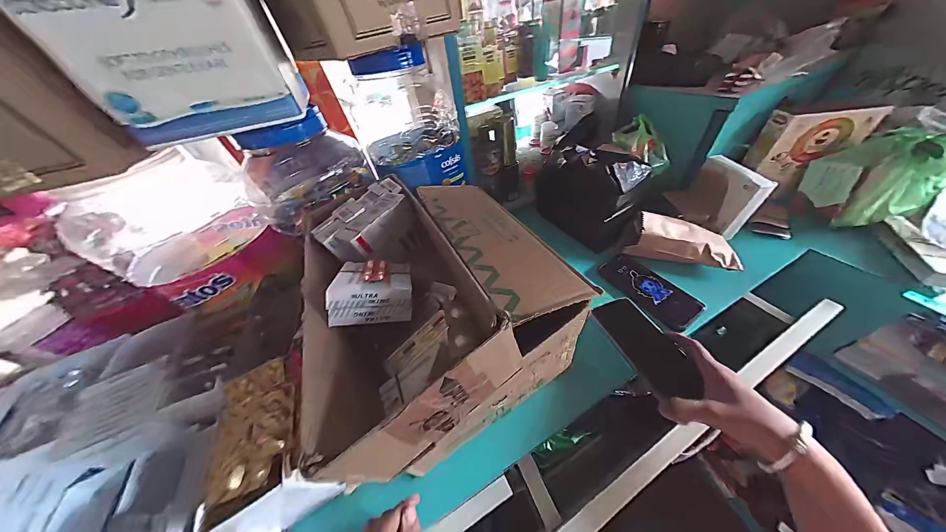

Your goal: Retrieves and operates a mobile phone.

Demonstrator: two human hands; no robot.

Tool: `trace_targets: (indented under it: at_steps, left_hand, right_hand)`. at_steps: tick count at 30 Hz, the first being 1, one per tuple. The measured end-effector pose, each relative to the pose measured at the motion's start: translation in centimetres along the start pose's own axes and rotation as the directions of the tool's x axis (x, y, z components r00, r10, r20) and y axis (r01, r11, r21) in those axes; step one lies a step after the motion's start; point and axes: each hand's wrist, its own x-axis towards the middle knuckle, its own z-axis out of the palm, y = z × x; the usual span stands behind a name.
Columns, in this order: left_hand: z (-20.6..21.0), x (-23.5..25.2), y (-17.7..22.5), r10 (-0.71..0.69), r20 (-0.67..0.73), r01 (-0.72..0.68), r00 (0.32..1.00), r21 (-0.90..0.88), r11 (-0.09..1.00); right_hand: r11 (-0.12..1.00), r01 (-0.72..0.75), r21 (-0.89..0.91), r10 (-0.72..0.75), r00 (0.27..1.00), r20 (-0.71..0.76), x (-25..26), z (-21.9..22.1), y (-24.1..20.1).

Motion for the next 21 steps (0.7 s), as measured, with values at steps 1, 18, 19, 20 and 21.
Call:
trace_targets:
  at_steps: [1, 18, 19, 20, 21]
  left_hand:
    - [-0.3, 0.6, 1.1, -0.052, 0.020, 0.052, 0.998, -0.024, 0.998]
    - [-5.0, -5.2, 24.0, -0.915, 0.365, 0.520, 0.171, -0.822, -0.231]
    - [-6.4, -5.6, 23.9, -0.938, 0.328, 0.477, 0.114, -0.846, -0.238]
    - [-8.1, -6.1, 23.7, -0.957, 0.284, 0.459, 0.060, -0.859, -0.226]
    - [-9.9, -6.9, 23.5, -0.968, 0.250, 0.456, 0.032, -0.865, -0.208]
  right_hand:
    - [0.999, 0.025, 0.030, -0.025, 1.000, -0.013, -0.9, -0.3, 0.5]
    - [0.763, 0.596, 0.252, -0.539, 0.370, 0.757, -11.4, 10.6, -2.3]
    - [0.759, 0.583, 0.291, -0.537, 0.307, 0.785, -12.4, 12.0, -2.8]
    - [0.766, 0.548, 0.336, -0.526, 0.233, 0.818, -13.5, 13.2, -3.3]
    - [0.770, 0.517, 0.375, -0.513, 0.152, 0.845, -14.6, 14.2, -3.9]
